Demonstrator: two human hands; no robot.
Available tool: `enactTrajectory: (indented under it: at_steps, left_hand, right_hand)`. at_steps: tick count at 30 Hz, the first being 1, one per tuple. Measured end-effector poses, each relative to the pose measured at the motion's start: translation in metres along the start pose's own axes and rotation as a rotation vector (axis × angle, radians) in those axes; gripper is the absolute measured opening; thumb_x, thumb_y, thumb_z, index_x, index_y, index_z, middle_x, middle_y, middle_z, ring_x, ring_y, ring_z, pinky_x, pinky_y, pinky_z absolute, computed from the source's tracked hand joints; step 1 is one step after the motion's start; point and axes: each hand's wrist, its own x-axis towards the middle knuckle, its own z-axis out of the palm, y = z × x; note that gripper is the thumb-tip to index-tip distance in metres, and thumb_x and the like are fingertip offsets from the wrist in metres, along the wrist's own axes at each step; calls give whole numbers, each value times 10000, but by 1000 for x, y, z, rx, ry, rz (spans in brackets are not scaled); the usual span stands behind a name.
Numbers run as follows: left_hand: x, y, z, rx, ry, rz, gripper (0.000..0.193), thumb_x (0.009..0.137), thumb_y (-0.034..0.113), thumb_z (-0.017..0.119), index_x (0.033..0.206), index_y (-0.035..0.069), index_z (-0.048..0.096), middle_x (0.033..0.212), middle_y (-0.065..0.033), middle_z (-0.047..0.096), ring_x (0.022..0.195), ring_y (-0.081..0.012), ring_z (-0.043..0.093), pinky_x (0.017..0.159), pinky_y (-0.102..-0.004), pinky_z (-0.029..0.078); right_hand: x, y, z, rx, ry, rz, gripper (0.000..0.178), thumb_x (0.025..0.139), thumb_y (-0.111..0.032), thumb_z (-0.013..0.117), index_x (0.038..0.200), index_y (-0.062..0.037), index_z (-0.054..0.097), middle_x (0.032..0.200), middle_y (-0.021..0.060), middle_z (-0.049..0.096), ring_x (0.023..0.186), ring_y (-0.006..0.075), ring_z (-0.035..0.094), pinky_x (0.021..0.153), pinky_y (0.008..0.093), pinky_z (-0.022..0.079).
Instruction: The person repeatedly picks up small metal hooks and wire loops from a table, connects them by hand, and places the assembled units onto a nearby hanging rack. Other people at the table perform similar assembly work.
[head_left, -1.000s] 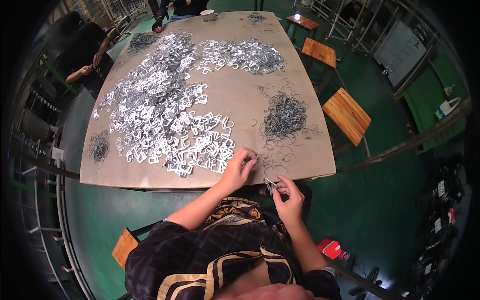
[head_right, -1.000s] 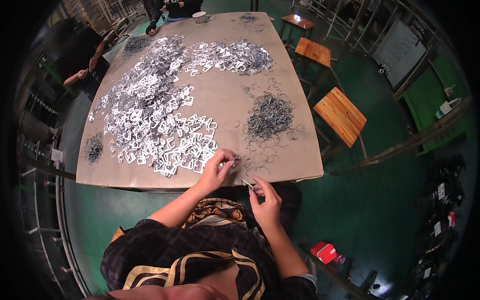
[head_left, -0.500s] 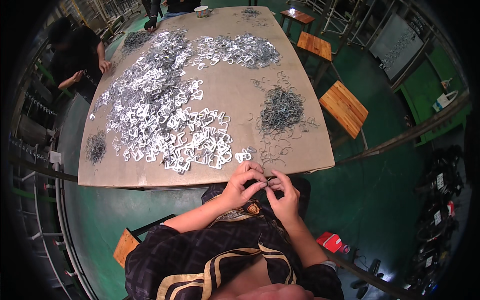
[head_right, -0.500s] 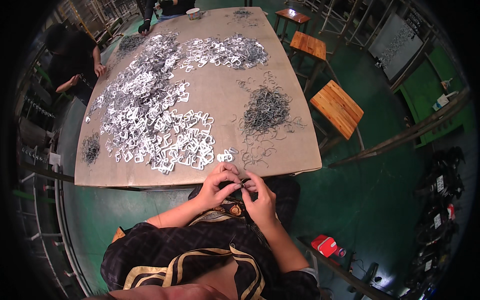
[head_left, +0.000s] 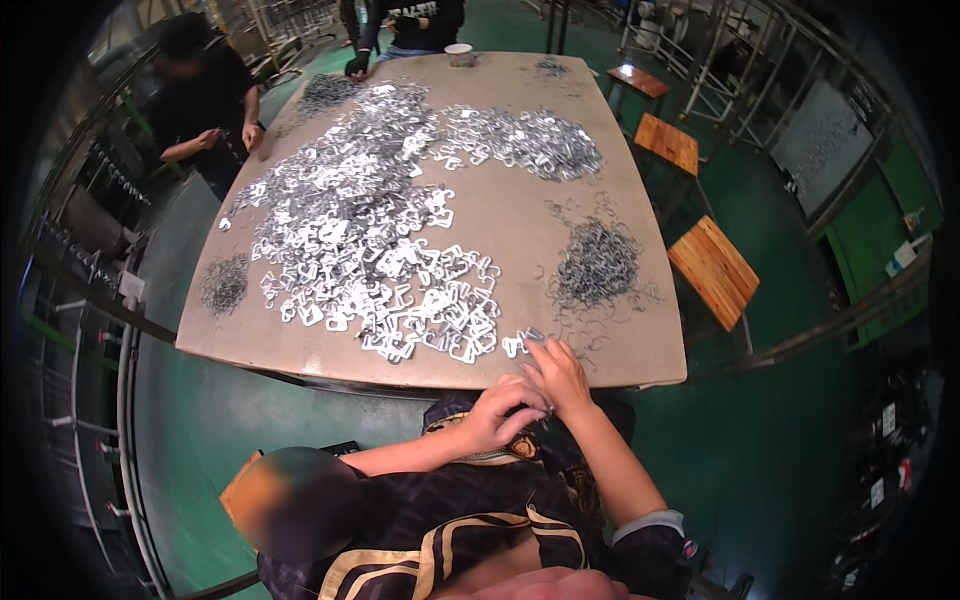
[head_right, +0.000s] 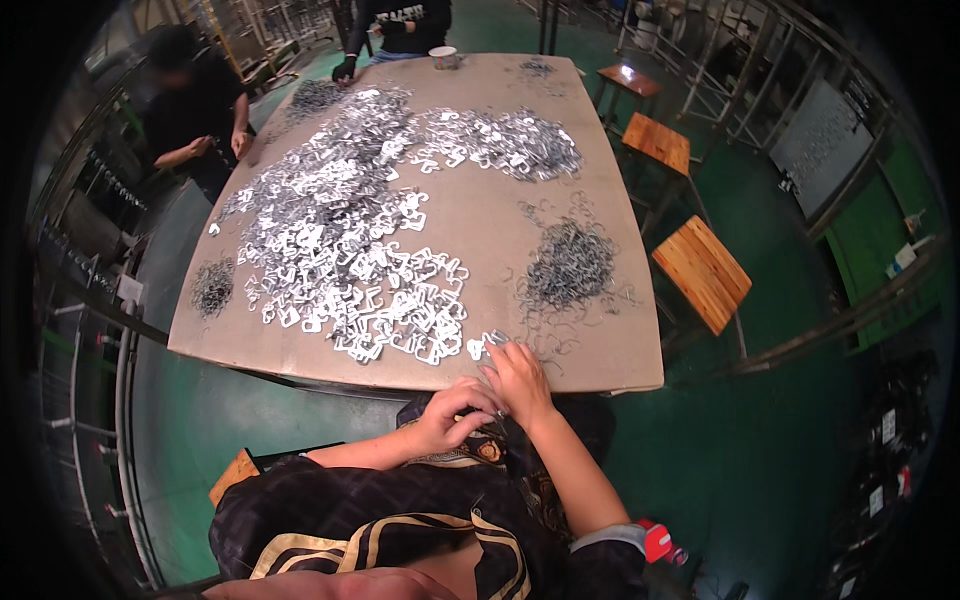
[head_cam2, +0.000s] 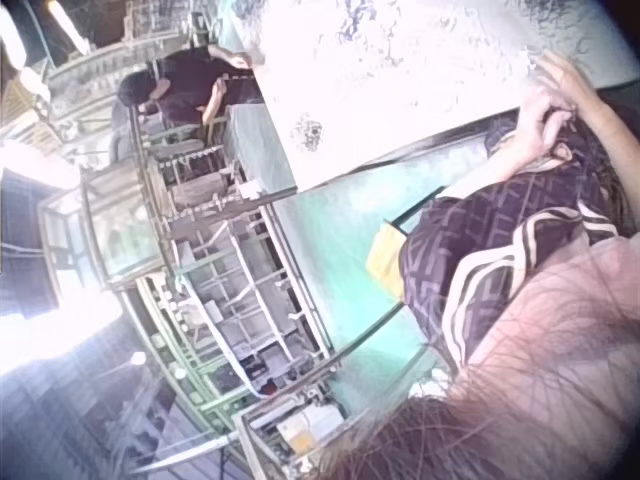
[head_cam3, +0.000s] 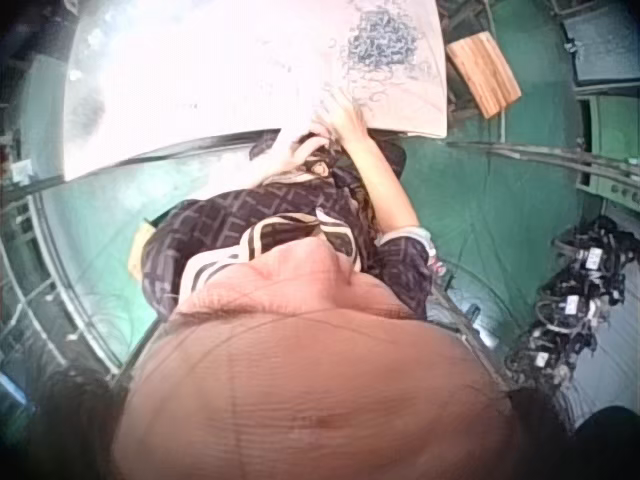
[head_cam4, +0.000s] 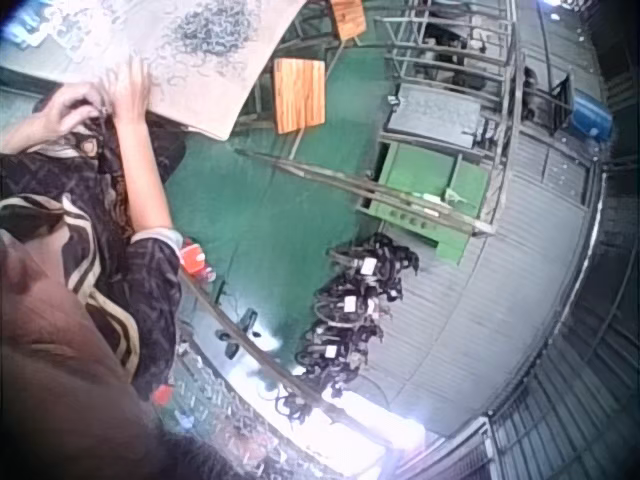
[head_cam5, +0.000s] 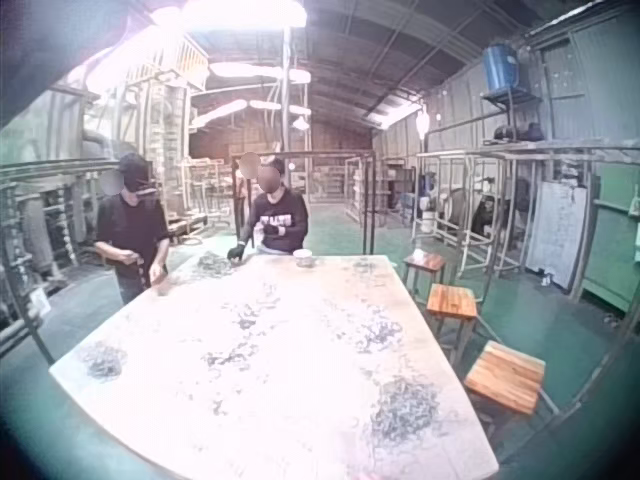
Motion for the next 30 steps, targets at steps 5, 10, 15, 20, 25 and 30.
enactTrajectory:
  at_steps: [5,10,15,20,25,30]
  left_hand:
    - [-3,6,-1,-10,20,25,133,830,-44,649,932,24,600,954,-103,671,907,-251,637,869,-364,441]
    - [-6,5,-2,-24,29,4,136,829,-52,652,935,17,603,944,-103,665,904,-252,636,861,-355,453]
    - [-5,4,-1,-34,20,8,136,830,-45,661,936,19,605,945,-96,667,905,-246,641,859,-354,454]
    - [-5,1,2,-30,18,14,123,839,-7,668,941,32,612,950,-82,670,918,-244,641,858,-358,450]
    - [-5,1,1,4,6,1,120,841,-9,673,941,26,618,949,-91,676,913,-248,649,857,-357,458]
    - [-6,1,2,4,30,-33,99,848,26,662,938,33,622,934,-83,669,894,-261,631,840,-364,457]
  right_hand:
    - [24,4,37,-116,-159,56,363,816,-230,708,1124,-53,637,953,151,591,950,345,579,816,432,489]
    - [26,1,38,-110,-211,76,232,820,-165,675,1007,-41,618,959,163,596,954,358,594,811,456,503]
    - [18,4,32,-19,-100,79,184,802,-102,639,971,-32,614,923,168,607,907,371,609,792,460,510]
    - [9,11,32,38,17,64,174,775,-68,645,948,-44,639,893,159,621,835,376,621,731,454,516]
    - [6,0,11,-21,98,80,199,765,-36,632,959,-64,660,889,138,624,798,353,630,704,431,522]
    - [3,-23,-26,314,161,213,237,764,43,609,977,-40,674,892,118,622,761,282,665,668,357,553]
